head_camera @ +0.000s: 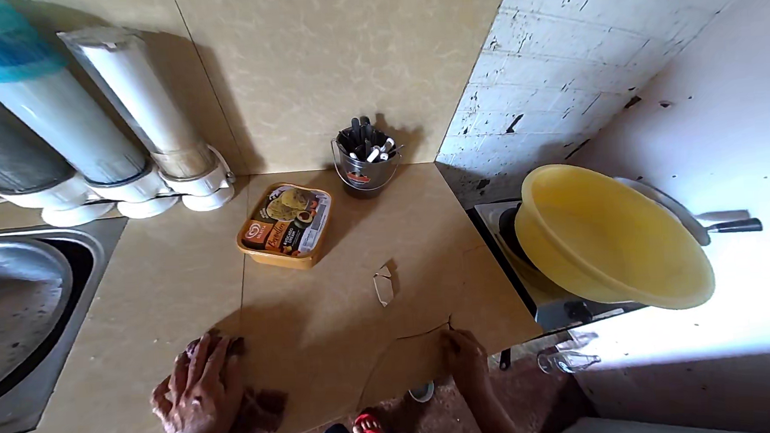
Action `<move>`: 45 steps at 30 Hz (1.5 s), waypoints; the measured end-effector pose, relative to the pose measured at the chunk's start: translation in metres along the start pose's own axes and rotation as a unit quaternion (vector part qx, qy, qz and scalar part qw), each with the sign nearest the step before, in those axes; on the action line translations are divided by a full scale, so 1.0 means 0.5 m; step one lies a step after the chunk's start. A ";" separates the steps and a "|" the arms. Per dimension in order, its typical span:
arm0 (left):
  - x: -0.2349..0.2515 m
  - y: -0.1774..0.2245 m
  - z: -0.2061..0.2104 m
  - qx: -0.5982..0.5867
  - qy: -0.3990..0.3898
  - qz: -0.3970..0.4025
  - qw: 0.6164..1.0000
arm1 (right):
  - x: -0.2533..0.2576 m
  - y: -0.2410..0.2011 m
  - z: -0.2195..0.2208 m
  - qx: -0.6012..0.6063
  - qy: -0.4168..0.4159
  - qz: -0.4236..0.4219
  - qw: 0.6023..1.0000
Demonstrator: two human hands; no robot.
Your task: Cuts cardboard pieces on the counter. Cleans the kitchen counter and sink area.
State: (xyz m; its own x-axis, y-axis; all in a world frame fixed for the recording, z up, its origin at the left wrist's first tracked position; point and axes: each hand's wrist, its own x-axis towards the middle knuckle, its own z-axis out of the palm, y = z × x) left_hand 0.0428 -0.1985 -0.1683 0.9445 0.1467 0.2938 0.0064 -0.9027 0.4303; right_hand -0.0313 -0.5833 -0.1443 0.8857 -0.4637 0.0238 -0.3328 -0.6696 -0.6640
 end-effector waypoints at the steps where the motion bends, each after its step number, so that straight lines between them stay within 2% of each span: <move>1: 0.001 0.003 -0.002 -0.002 0.003 -0.001 1.000 | 0.009 -0.013 -0.015 -0.031 -0.049 0.015 0.998; 4: 0.002 0.001 0.001 0.001 0.007 -0.006 1.000 | 0.050 -0.073 -0.039 -0.117 -0.147 0.012 0.982; 8: 0.002 0.004 -0.007 -0.002 -0.004 -0.004 1.000 | 0.130 -0.163 0.007 -0.108 -0.218 -0.020 0.970; 11: 0.003 0.003 -0.011 -0.004 -0.014 -0.011 1.000 | 0.152 -0.213 0.073 -0.106 -0.212 -0.014 0.971; 14: 0.004 0.004 -0.009 -0.004 -0.006 -0.009 1.000 | 0.148 -0.216 0.109 -0.090 -0.175 -0.037 0.980; 16: 0.004 0.002 -0.008 -0.004 -0.009 -0.012 1.000 | 0.136 -0.201 0.091 -0.055 -0.161 -0.052 0.984; 19: 0.003 0.000 -0.005 -0.010 -0.005 -0.011 1.000 | 0.086 -0.133 0.015 0.016 -0.088 -0.072 0.993; 23: 0.003 -0.005 0.001 -0.013 -0.012 -0.010 1.000 | -0.008 -0.005 -0.075 0.063 0.014 -0.005 0.998; 26: 0.002 -0.007 0.002 -0.009 -0.013 -0.005 1.000 | -0.067 0.062 -0.067 0.053 0.062 0.024 0.996; 30: 0.002 -0.008 0.000 -0.004 -0.013 -0.003 1.000 | -0.091 0.082 -0.017 0.045 0.086 0.038 0.995; 34: 0.002 -0.006 -0.006 -0.004 -0.026 -0.006 1.000 | -0.089 0.061 0.009 0.024 0.078 -0.009 0.997; 38: 0.002 -0.008 -0.006 -0.005 -0.024 -0.004 1.000 | -0.078 0.073 0.003 -0.053 0.097 -0.079 0.991; 40: 0.000 -0.006 -0.005 -0.008 -0.016 -0.001 1.000 | -0.066 0.043 -0.037 -0.125 0.002 -0.028 0.992; 42: 0.002 -0.006 -0.005 -0.006 -0.010 -0.003 1.000 | -0.027 -0.019 -0.082 -0.205 -0.116 0.042 0.971; 45: 0.004 -0.005 -0.004 -0.006 -0.014 -0.008 1.000 | 0.053 -0.096 -0.088 -0.192 -0.167 0.032 0.967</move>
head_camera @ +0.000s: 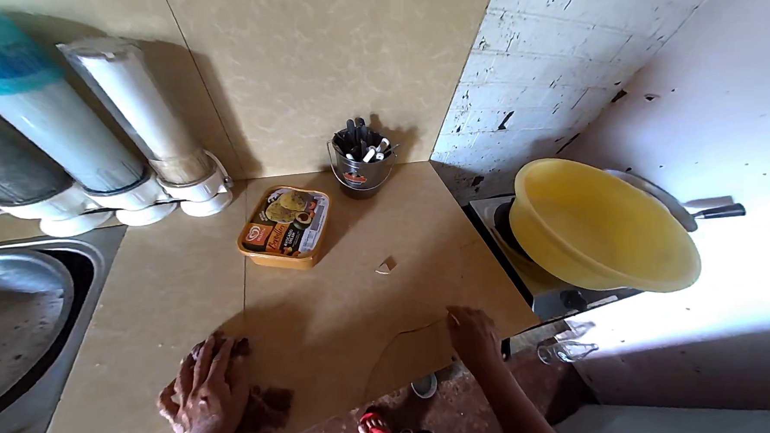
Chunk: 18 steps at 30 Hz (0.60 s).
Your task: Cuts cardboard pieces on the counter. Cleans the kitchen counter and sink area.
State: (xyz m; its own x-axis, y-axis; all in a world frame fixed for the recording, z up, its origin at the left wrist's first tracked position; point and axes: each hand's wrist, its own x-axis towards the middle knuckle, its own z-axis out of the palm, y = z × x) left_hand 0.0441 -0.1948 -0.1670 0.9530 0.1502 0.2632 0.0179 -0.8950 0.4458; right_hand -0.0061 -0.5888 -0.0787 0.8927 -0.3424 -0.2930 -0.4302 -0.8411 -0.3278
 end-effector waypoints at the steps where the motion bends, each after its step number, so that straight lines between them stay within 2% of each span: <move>1: -0.001 0.002 -0.001 -0.001 -0.001 -0.001 1.000 | 0.029 -0.027 -0.004 0.018 -0.008 -0.028 0.999; 6: -0.001 0.003 -0.004 0.001 -0.003 -0.003 1.000 | 0.170 -0.155 0.074 0.053 -0.002 -0.149 0.987; 8: -0.002 0.005 -0.006 -0.001 -0.001 0.001 1.000 | 0.189 -0.173 0.113 0.068 0.050 -0.181 0.980; 9: -0.002 0.006 -0.007 -0.002 -0.001 0.001 1.000 | 0.190 -0.174 0.127 0.091 0.080 -0.196 0.973; 11: -0.002 0.005 -0.007 0.000 -0.003 -0.003 1.000 | 0.177 -0.166 0.136 0.109 0.081 -0.212 0.968; 14: -0.001 0.003 -0.008 0.002 -0.009 -0.005 1.000 | 0.135 -0.131 0.137 0.077 0.042 -0.211 0.973; 18: -0.003 0.005 -0.009 -0.004 -0.021 -0.007 1.000 | 0.080 -0.104 0.113 0.048 -0.033 -0.155 0.986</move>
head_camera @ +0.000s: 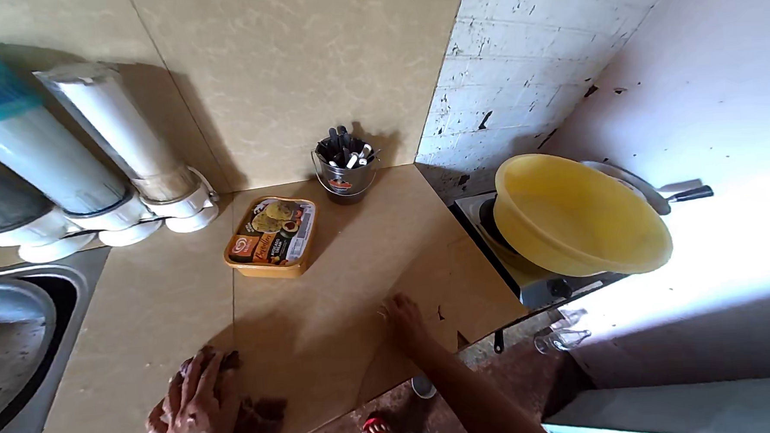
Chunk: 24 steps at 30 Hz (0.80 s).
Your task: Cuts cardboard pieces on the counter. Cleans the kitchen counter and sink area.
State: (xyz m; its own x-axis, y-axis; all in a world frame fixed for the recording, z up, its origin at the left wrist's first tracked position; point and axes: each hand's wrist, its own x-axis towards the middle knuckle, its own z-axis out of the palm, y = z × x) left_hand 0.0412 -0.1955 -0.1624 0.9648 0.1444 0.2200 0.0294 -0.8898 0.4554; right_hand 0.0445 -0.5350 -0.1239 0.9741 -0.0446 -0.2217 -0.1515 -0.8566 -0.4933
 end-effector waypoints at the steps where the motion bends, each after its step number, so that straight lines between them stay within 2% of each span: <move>1: -0.001 0.001 0.000 -0.001 0.000 0.001 1.000 | -0.020 0.003 -0.008 0.026 0.002 0.010 1.000; 3: 0.000 0.001 -0.001 0.000 -0.001 0.000 1.000 | -0.080 0.013 -0.022 0.102 0.060 0.025 0.993; 5: 0.000 -0.006 0.001 0.003 -0.002 0.004 1.000 | -0.153 0.044 -0.023 0.184 0.150 0.062 0.969; 7: 0.000 -0.008 0.003 0.004 -0.003 0.008 1.000 | -0.206 0.099 -0.003 0.277 0.225 0.140 0.923; 9: -0.002 -0.004 0.002 0.007 -0.009 0.005 1.000 | -0.236 0.146 0.023 0.388 0.263 0.217 0.856; 12: -0.002 0.000 -0.001 0.007 -0.007 0.008 1.000 | -0.229 0.180 0.051 0.503 0.276 0.278 0.770; 15: -0.003 0.003 -0.003 0.008 -0.002 0.009 1.000 | -0.212 0.169 0.038 0.559 0.286 0.306 0.715; 24: -0.002 -0.003 0.000 0.008 0.016 0.014 1.000 | -0.179 0.173 0.036 0.598 0.313 0.354 0.647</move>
State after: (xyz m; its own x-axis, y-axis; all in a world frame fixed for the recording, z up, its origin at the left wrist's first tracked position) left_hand 0.0400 -0.1942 -0.1635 0.9566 0.1323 0.2597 0.0063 -0.9003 0.4353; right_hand -0.0587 -0.5961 -0.1620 0.4097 -0.7279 -0.5498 -0.2540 0.4878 -0.8352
